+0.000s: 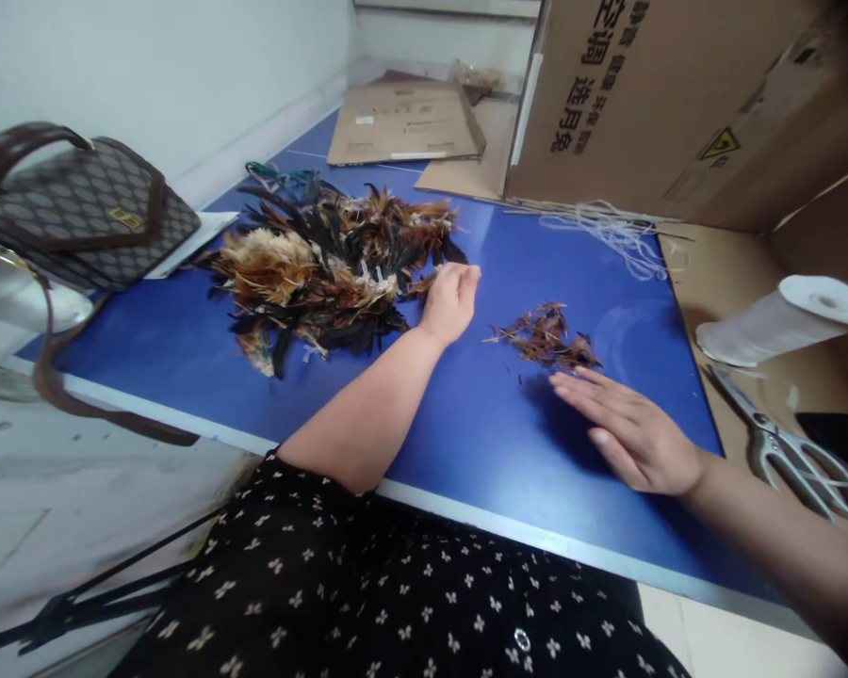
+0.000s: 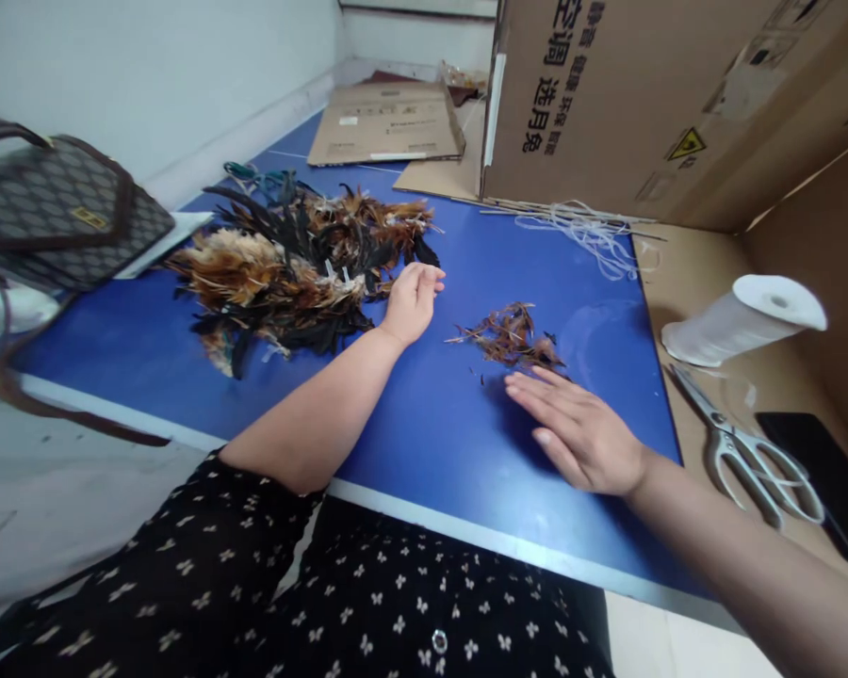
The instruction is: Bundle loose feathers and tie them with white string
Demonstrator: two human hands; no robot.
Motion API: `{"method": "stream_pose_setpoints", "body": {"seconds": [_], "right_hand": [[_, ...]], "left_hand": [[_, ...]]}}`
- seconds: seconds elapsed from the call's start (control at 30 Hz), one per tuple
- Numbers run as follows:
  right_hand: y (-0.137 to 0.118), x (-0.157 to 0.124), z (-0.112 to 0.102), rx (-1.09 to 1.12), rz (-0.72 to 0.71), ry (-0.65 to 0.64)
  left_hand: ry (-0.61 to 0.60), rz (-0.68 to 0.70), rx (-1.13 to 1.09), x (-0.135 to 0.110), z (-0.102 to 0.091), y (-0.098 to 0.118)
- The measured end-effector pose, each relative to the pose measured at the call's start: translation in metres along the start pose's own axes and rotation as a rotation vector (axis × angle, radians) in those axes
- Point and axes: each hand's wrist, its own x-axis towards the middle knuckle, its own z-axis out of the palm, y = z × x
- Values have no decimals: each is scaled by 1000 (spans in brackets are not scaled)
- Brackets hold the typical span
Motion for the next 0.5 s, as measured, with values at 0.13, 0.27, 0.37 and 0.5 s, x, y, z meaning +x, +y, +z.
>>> {"method": "stream_pose_setpoints", "body": {"seconds": [0.13,0.27,0.37,0.5], "right_hand": [[-11,-51,2,-181,406,260],[8,-62,28,-145,787,390],[25,-31,46,-10,814,395],[35,14,37,281,746,451]], "left_hand": [[-64,-42,-20,-10,20,6],[-197,-144,-127,-33,52,32],[-349,-133,-272,-48,66,47],[-355,52,-318,-44,51,38]]}}
